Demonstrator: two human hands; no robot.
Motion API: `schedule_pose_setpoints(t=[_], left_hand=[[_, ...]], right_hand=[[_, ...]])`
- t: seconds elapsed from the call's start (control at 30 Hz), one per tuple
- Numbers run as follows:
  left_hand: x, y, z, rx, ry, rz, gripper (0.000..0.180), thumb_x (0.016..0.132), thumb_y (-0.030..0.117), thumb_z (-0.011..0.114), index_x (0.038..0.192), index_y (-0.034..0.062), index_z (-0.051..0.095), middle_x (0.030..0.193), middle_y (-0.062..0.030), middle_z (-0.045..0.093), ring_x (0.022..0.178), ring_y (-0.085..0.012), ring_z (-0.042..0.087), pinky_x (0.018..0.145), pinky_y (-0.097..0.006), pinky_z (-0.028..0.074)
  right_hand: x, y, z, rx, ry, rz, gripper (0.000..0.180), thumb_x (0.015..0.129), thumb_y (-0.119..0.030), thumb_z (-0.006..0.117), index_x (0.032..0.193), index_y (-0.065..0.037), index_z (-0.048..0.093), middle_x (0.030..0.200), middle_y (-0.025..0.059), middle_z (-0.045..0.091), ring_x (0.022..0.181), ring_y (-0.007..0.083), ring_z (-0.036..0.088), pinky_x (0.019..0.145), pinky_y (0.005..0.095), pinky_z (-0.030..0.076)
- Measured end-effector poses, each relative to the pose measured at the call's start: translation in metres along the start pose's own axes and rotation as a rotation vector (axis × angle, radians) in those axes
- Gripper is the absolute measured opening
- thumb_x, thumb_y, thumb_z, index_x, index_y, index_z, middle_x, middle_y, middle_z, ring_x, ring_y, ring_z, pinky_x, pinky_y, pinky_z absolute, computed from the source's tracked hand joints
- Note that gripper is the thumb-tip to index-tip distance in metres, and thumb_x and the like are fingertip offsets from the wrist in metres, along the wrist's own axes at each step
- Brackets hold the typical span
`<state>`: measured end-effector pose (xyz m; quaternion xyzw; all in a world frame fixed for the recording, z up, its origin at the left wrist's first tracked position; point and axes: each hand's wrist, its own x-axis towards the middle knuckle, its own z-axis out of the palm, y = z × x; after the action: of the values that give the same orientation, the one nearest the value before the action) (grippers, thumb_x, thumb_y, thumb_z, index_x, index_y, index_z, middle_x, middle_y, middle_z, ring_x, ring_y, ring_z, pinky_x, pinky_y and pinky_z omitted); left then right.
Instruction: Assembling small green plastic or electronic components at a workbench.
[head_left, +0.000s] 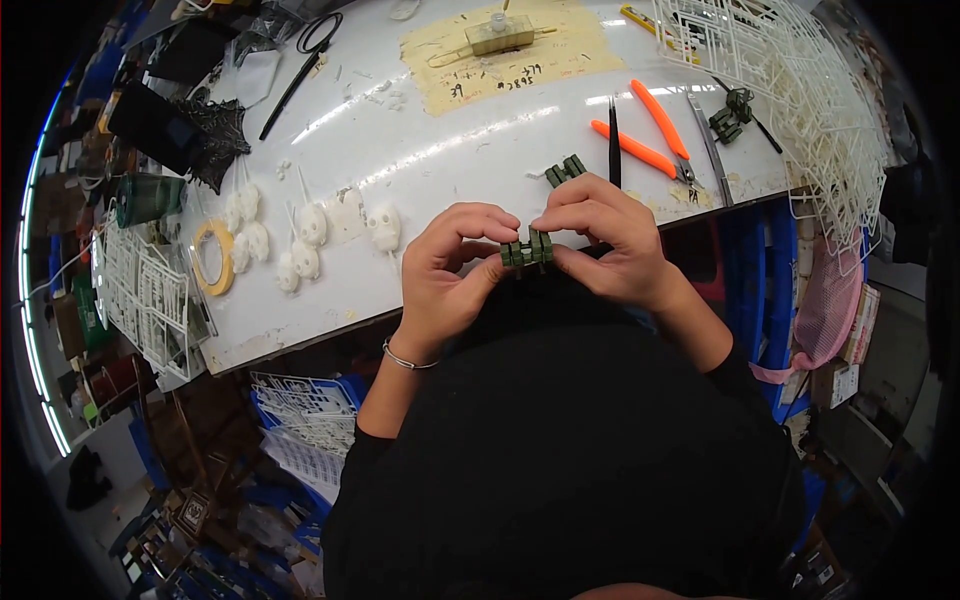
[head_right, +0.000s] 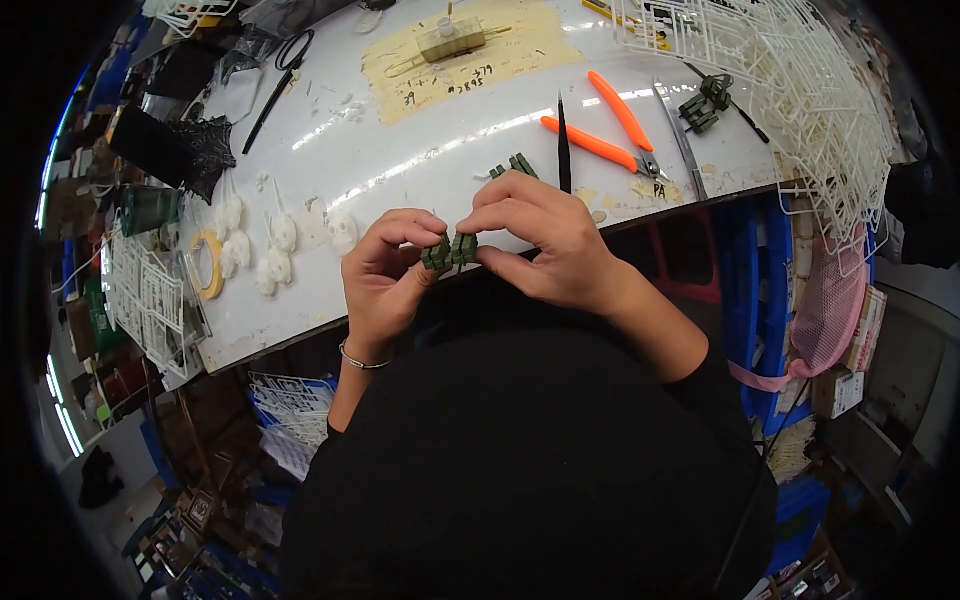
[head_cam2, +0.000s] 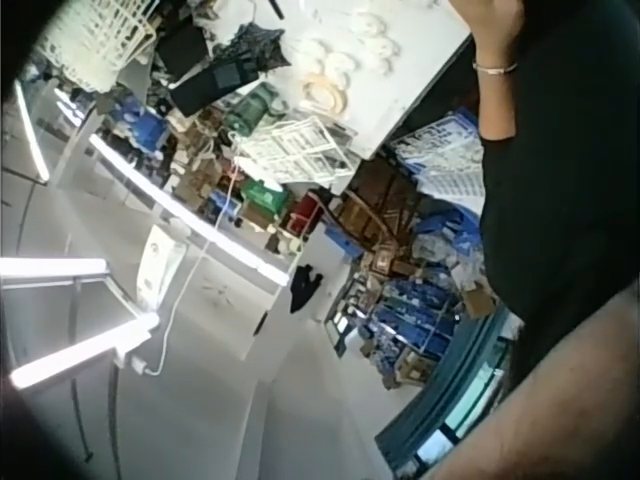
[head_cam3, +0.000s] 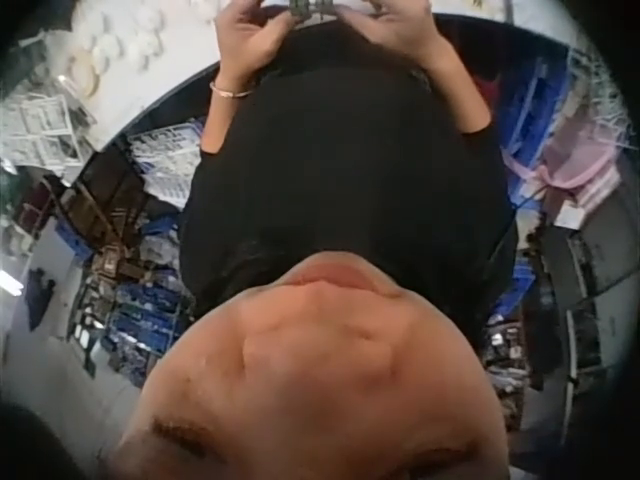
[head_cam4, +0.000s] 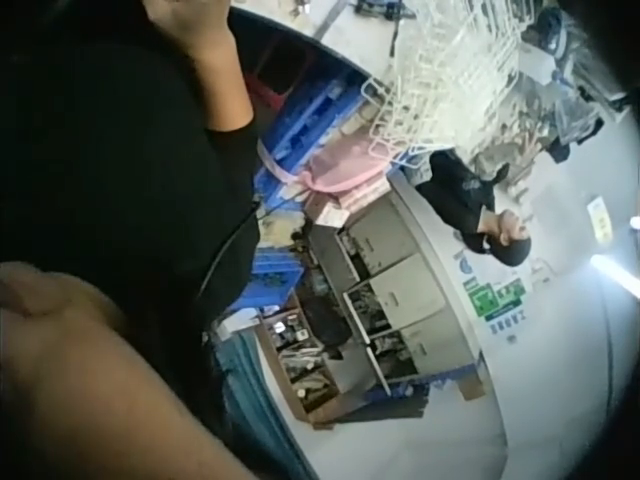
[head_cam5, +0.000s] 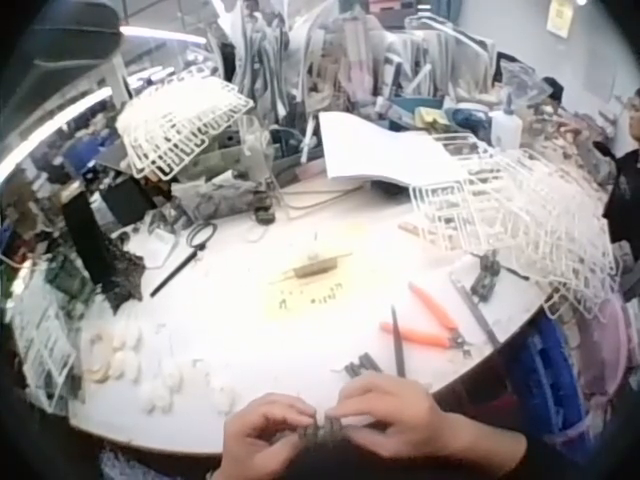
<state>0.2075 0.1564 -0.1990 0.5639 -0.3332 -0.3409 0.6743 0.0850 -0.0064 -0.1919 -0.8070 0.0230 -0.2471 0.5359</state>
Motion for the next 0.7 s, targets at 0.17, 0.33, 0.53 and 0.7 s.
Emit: schedule_pose_setpoints(t=[0.17,0.33,0.53,0.7], left_hand=[[-0.001,0.001,-0.002,0.005,-0.004,0.016,0.023,0.077,-0.011,0.063,0.095,0.0024,0.063,0.105,-0.0096,0.061,0.092,-0.0169,0.06,0.079,-0.026,0.051],[-0.001,0.005,-0.004,-0.001,0.001,0.004,0.024,0.077,-0.011,0.064,0.097,0.0028,0.062,0.105,-0.0094,0.061,0.092,-0.0168,0.06,0.08,-0.026,0.051],[0.001,0.013,-0.008,-0.013,0.016,-0.044,0.028,0.076,-0.009,0.066,0.101,0.0036,0.06,0.106,-0.0086,0.062,0.093,-0.0164,0.06,0.08,-0.026,0.051],[0.002,0.023,-0.008,-0.005,0.027,-0.077,0.031,0.076,-0.008,0.067,0.103,0.0041,0.059,0.105,-0.0079,0.063,0.092,-0.0159,0.061,0.08,-0.027,0.051]], right_hand=[[-0.001,0.001,0.003,0.006,0.015,-0.028,0.03,0.066,0.009,0.067,0.093,-0.003,0.066,0.092,0.0083,0.061,0.075,0.0186,0.056,0.063,0.0253,0.045],[0.001,0.001,0.006,0.022,0.015,0.0,0.029,0.066,0.009,0.067,0.092,-0.003,0.066,0.093,0.0068,0.062,0.072,0.0148,0.054,0.058,0.0227,0.043],[0.007,-0.003,0.007,0.092,0.007,0.045,0.029,0.067,0.01,0.066,0.093,-0.004,0.066,0.095,0.0053,0.063,0.069,0.0114,0.053,0.053,0.0204,0.04],[0.012,-0.009,0.006,0.129,0.005,0.054,0.03,0.067,0.01,0.066,0.094,-0.004,0.066,0.096,0.0052,0.064,0.069,0.011,0.053,0.052,0.0199,0.04]])
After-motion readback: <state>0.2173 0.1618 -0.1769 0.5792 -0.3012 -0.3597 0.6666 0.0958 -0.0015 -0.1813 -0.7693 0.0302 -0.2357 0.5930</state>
